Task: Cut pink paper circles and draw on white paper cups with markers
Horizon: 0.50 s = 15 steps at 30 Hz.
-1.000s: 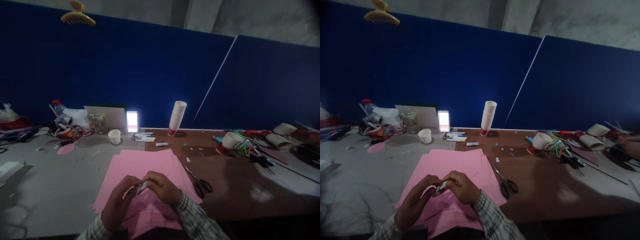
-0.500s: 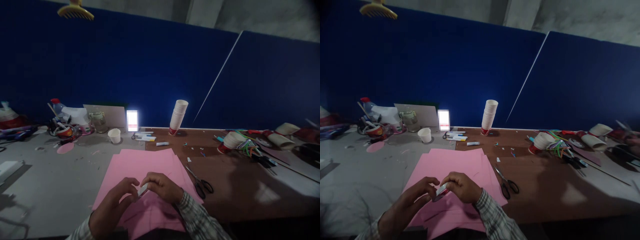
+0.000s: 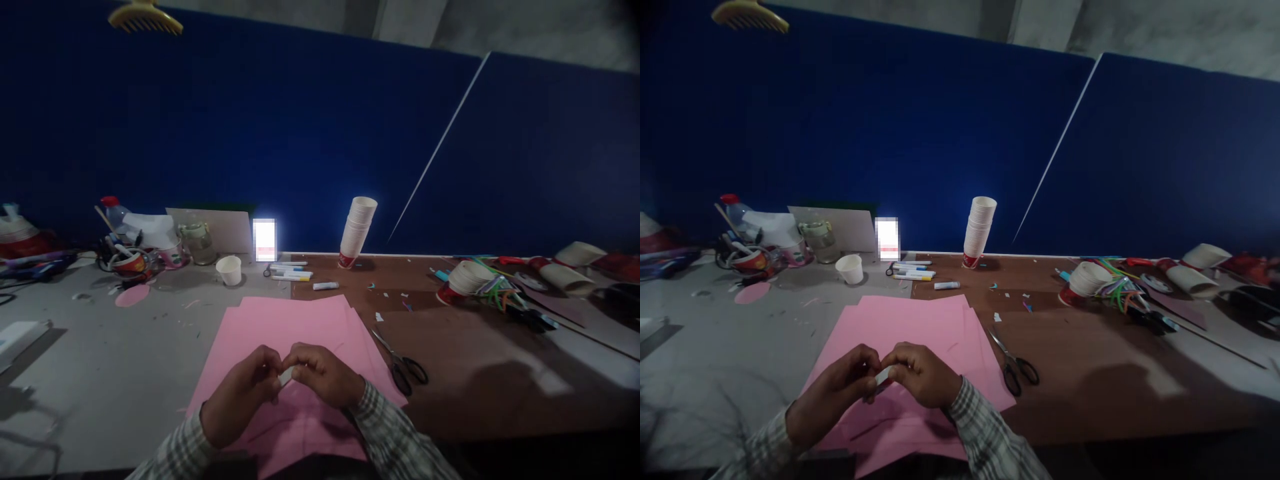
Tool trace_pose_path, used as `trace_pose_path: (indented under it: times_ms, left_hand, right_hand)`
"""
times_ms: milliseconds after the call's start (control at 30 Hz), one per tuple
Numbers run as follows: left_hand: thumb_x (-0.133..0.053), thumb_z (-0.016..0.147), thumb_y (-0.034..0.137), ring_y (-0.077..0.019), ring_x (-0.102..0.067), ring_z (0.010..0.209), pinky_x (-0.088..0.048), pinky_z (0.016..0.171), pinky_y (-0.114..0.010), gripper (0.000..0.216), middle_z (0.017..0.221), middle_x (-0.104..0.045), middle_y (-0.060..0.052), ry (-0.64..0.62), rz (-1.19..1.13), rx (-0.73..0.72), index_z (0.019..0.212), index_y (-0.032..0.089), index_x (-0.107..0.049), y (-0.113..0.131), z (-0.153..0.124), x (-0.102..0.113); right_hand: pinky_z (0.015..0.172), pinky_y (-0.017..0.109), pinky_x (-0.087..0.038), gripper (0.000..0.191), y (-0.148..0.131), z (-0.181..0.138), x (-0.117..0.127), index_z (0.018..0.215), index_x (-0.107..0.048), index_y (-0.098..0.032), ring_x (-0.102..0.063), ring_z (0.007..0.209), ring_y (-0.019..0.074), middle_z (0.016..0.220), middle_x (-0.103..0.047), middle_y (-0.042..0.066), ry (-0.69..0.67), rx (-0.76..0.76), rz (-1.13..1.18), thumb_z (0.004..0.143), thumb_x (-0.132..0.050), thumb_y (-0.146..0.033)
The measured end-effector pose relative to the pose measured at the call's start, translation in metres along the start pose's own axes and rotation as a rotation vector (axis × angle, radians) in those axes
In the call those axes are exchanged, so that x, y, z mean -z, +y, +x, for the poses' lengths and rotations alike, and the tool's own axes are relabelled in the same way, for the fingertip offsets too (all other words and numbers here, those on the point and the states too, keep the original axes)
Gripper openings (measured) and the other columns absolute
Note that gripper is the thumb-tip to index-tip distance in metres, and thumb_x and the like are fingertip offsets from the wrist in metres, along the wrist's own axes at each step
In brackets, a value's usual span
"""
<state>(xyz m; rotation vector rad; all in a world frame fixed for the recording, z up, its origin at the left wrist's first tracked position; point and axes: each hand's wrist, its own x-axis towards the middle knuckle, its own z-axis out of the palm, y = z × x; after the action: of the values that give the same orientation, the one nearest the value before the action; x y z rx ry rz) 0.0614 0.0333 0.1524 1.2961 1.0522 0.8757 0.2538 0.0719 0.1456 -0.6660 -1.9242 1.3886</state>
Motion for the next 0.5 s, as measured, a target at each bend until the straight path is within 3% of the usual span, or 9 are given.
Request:
trace_pose_path:
  times_ms: [200,367,500]
  left_hand:
    - [-0.065,0.078,0.046,-0.0112,-0.048,0.057,-0.043,0.054,-0.025,0.034,0.066,-0.048,0.006,0.11,-0.03,-0.021,0.093,0.019,-0.052,-0.006,0.0,-0.009]
    - [-0.056,0.083,0.053,-0.0111,-0.043,0.055,-0.04,0.052,-0.025,0.039,0.067,-0.049,0.005,0.237,0.017,-0.054,0.102,0.019,-0.05,-0.025,0.001,-0.022]
    - [-0.055,0.084,0.056,-0.0126,-0.049,0.063,-0.047,0.062,-0.027,0.041,0.066,-0.052,0.006,0.278,-0.036,-0.048,0.104,0.022,-0.049,-0.038,0.006,-0.028]
  right_hand:
    - [0.078,0.031,-0.047,0.023,0.001,0.0,-0.002,0.09,-0.07,-0.016,-0.06,0.081,0.0168,0.085,-0.063,0.004,0.03,-0.02,0.064,0.092,-0.054,-0.032]
    - [0.075,0.029,-0.047,0.016,0.009,0.001,-0.01,0.087,-0.066,-0.017,-0.058,0.076,0.0158,0.081,-0.061,0.002,0.114,-0.044,0.029,0.09,-0.053,-0.026]
    - [0.076,0.03,-0.047,0.014,0.015,-0.001,-0.022,0.083,-0.065,-0.018,-0.057,0.078,0.0164,0.079,-0.059,0.001,0.149,-0.043,-0.023,0.088,-0.051,-0.021]
